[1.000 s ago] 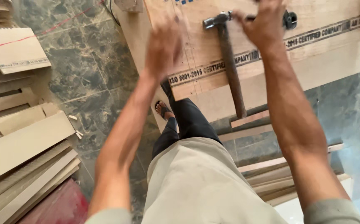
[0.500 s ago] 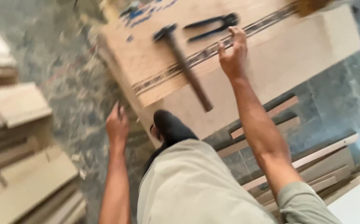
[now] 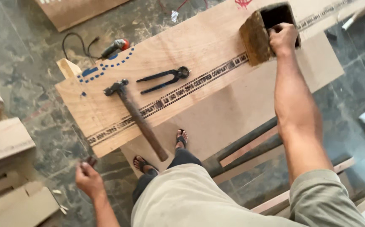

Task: The person retrieves nails from a container, hammers them into wooden boards using a hammer, and extracts nails using pincers.

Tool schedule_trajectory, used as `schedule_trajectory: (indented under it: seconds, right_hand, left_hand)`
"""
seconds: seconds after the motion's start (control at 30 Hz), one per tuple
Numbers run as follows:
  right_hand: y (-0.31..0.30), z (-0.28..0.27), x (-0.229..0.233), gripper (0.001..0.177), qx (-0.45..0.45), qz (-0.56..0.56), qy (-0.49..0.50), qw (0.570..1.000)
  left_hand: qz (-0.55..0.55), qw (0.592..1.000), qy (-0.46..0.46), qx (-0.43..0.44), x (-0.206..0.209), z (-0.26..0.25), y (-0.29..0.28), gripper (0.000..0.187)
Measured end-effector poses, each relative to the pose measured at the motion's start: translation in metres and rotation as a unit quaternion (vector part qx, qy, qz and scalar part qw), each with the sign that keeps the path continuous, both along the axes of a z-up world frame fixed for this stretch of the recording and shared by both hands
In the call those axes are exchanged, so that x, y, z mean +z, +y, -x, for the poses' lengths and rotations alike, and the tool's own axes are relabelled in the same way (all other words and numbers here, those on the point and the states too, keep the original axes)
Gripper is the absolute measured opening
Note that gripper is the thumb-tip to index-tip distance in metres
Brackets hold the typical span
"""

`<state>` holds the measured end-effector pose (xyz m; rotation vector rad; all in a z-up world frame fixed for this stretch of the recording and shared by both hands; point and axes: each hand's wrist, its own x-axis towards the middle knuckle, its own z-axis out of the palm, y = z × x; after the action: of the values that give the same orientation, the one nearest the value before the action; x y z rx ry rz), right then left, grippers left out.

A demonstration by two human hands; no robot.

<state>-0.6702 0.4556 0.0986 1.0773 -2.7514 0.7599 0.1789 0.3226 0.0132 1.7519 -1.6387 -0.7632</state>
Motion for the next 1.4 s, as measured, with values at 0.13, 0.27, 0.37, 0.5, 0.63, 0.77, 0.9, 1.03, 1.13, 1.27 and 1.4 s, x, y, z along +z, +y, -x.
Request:
schedule_trajectory:
  seconds: [0.13, 0.27, 0.37, 0.5, 0.63, 0.77, 0.9, 1.03, 1.13, 1.27, 1.4]
  right_hand:
    - [-0.006, 0.039, -0.013, 0.036, 0.023, -0.214, -0.08, 0.973]
    - [-0.009, 0.048, -0.036, 0.022, 0.069, -0.114, -0.128, 0.983]
    - [0.005, 0.05, -0.038, 0.022, 0.06, -0.119, -0.147, 0.98]
    - [-0.004, 0.064, -0.041, 0.022, 0.049, -0.107, -0.173, 0.978]
    - [-0.011, 0.046, -0.043, 0.022, 0.007, -0.089, -0.233, 0.968]
    - [-0.004, 0.037, -0.009, 0.022, 0.097, -0.148, -0.105, 0.979]
    - [0.007, 0.003, 0.069, 0.019, 0.083, -0.002, -0.275, 0.958]
    - [0.022, -0.023, 0.109, 0.012, 0.094, 0.171, -0.321, 0.927]
    - [0.027, -0.032, 0.115, 0.009, 0.066, 0.239, -0.351, 0.903]
    - [0.036, -0.032, 0.105, 0.009, 0.052, 0.293, -0.313, 0.902]
    - [0.034, -0.027, 0.089, 0.007, 0.03, 0.262, -0.28, 0.923]
  left_hand:
    - [0.036, 0.989, 0.134, 0.06, 0.042, 0.058, -0.009, 0.041]
    - [0.154, 0.985, 0.005, 0.072, 0.066, 0.081, 0.006, 0.045]
    - [0.155, 0.983, 0.009, 0.096, 0.07, 0.08, 0.0, 0.042]
    - [0.156, 0.984, -0.008, 0.089, 0.078, 0.103, -0.011, 0.045]
    - [0.14, 0.988, 0.027, 0.066, 0.094, 0.131, -0.001, 0.047]
    - [0.166, 0.985, 0.038, 0.042, 0.11, 0.133, 0.005, 0.045]
    - [0.168, 0.984, 0.037, 0.049, 0.113, 0.127, 0.008, 0.045]
    - [0.158, 0.985, 0.072, 0.025, 0.108, 0.14, 0.007, 0.04]
    - [0.144, 0.985, 0.099, 0.003, 0.11, 0.151, 0.008, 0.039]
    - [0.117, 0.986, 0.12, -0.023, 0.114, 0.158, 0.008, 0.039]
    - [0.139, 0.983, 0.111, -0.035, 0.112, 0.158, 0.012, 0.036]
